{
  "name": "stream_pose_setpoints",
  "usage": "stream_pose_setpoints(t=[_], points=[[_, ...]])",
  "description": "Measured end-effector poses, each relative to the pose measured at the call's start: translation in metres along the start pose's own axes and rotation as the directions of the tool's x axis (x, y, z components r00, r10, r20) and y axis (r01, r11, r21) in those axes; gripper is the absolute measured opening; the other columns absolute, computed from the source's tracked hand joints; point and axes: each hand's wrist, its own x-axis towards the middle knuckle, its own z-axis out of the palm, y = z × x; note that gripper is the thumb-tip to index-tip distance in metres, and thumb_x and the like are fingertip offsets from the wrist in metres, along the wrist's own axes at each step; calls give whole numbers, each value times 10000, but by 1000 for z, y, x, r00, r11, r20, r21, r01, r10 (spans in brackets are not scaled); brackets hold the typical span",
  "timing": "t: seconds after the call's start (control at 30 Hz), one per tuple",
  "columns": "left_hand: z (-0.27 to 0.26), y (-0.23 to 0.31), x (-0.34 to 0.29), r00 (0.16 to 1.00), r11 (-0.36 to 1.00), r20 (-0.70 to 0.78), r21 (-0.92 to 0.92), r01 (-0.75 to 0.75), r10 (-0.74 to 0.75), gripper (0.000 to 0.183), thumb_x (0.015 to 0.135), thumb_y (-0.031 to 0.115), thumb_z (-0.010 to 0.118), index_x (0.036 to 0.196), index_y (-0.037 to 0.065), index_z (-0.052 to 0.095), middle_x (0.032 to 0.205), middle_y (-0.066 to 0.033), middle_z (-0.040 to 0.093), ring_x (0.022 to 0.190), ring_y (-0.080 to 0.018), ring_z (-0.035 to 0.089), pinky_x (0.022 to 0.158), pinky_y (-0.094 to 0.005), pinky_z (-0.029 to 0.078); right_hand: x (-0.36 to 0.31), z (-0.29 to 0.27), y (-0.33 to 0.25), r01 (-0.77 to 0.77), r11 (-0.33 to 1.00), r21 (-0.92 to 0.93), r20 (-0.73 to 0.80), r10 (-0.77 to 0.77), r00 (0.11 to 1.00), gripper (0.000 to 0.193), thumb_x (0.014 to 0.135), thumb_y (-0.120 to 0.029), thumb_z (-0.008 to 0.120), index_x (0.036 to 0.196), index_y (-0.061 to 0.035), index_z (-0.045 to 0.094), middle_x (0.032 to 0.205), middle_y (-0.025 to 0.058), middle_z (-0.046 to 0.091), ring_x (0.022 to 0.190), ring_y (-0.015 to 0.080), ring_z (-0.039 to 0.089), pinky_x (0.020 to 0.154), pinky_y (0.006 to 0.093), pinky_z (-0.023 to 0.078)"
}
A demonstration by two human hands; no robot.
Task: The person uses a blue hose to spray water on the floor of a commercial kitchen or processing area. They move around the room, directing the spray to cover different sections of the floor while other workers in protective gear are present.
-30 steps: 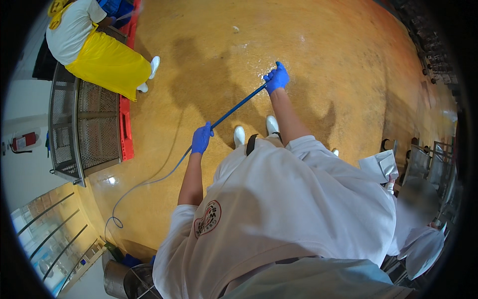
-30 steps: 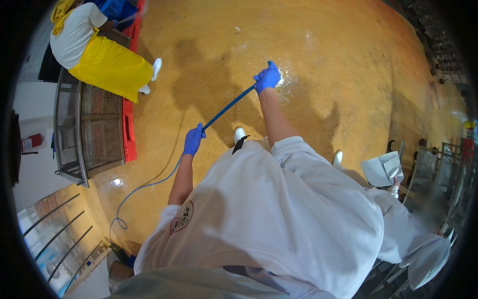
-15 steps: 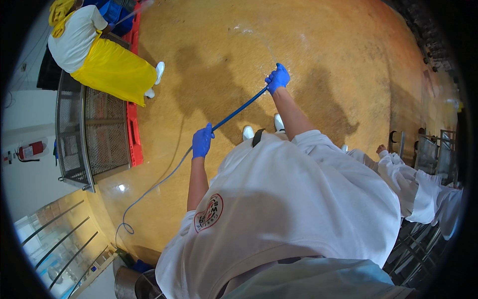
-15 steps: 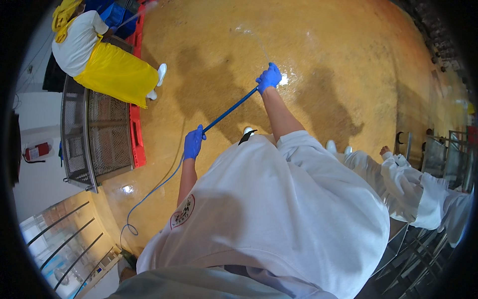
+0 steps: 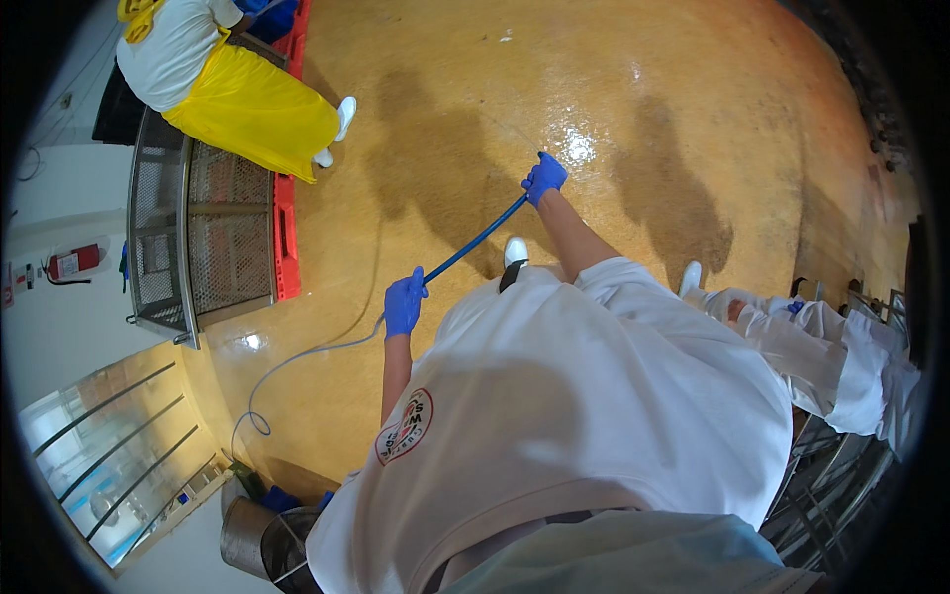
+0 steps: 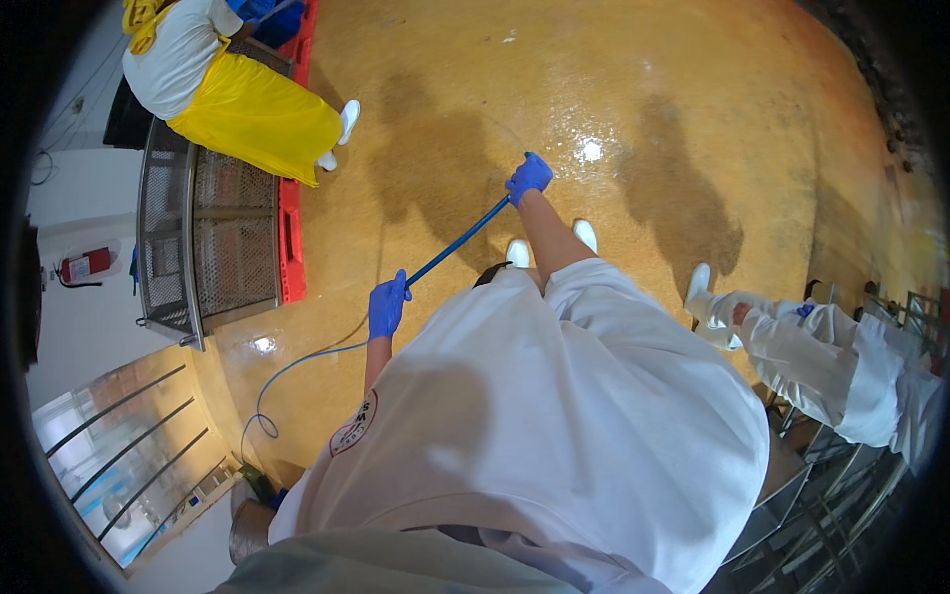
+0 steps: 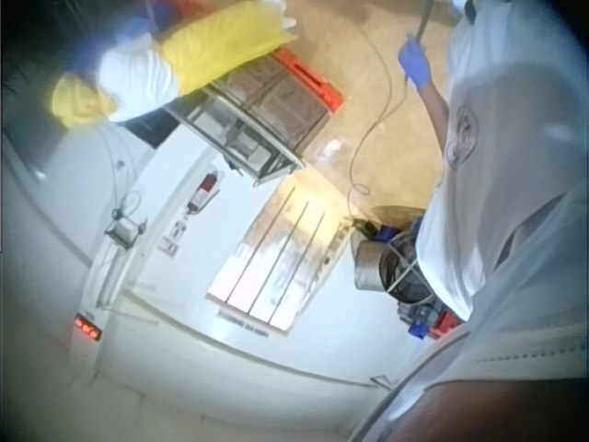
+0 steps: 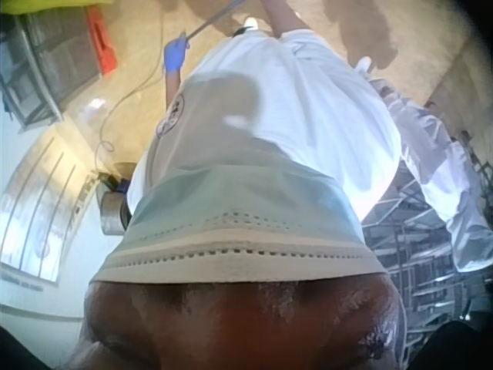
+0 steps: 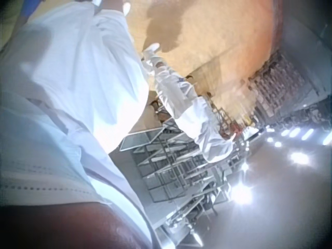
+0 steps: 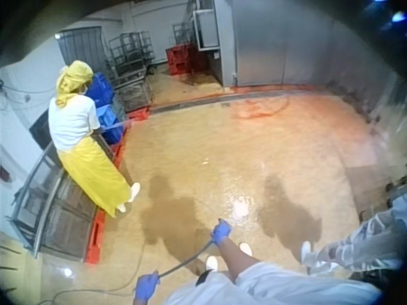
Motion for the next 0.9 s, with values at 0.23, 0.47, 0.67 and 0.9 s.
stream_pose_setpoints(t=[0.23, 0.47, 0.67, 0.9], points=[[-5, -10, -27, 998, 999, -40, -18, 39, -40, 641, 870, 551, 410, 610, -3, 603, 619, -156, 588, 629, -267, 568, 636, -361, 427, -16, 0, 21, 87, 996, -12, -7, -87, 996, 197, 857, -157, 443, 996, -100, 571, 481, -7, 327, 354, 108, 291, 323, 267, 231], [-1, -14, -36, 998, 999, -62, -32, 6, -8, 613, 871, 531, 435, 611, 2, 601, 618, -152, 587, 624, -250, 565, 628, -351, 426, -22, -6, 18, 103, 994, 38, 36, -105, 994, 182, 858, -167, 462, 978, -113, 588, 492, -9, 322, 378, 108, 304, 333, 268, 249], [3, -14, -29, 997, 1000, -72, -23, 15, -16, 631, 873, 545, 414, 612, 4, 606, 624, -157, 593, 631, -267, 571, 633, -358, 429, -18, 5, 16, 89, 995, 35, 38, -90, 995, 153, 853, -172, 487, 953, -118, 590, 497, -10, 314, 386, 109, 307, 338, 269, 255], [-4, -14, -21, 997, 998, -43, 30, 58, -57, 617, 874, 530, 413, 595, 12, 597, 637, -161, 602, 649, -271, 583, 647, -361, 431, 9, -10, 40, 13, 996, -83, -60, -18, 998, 165, 836, -189, 501, 919, -120, 627, 499, 24, 375, 376, 148, 339, 326, 297, 267]])
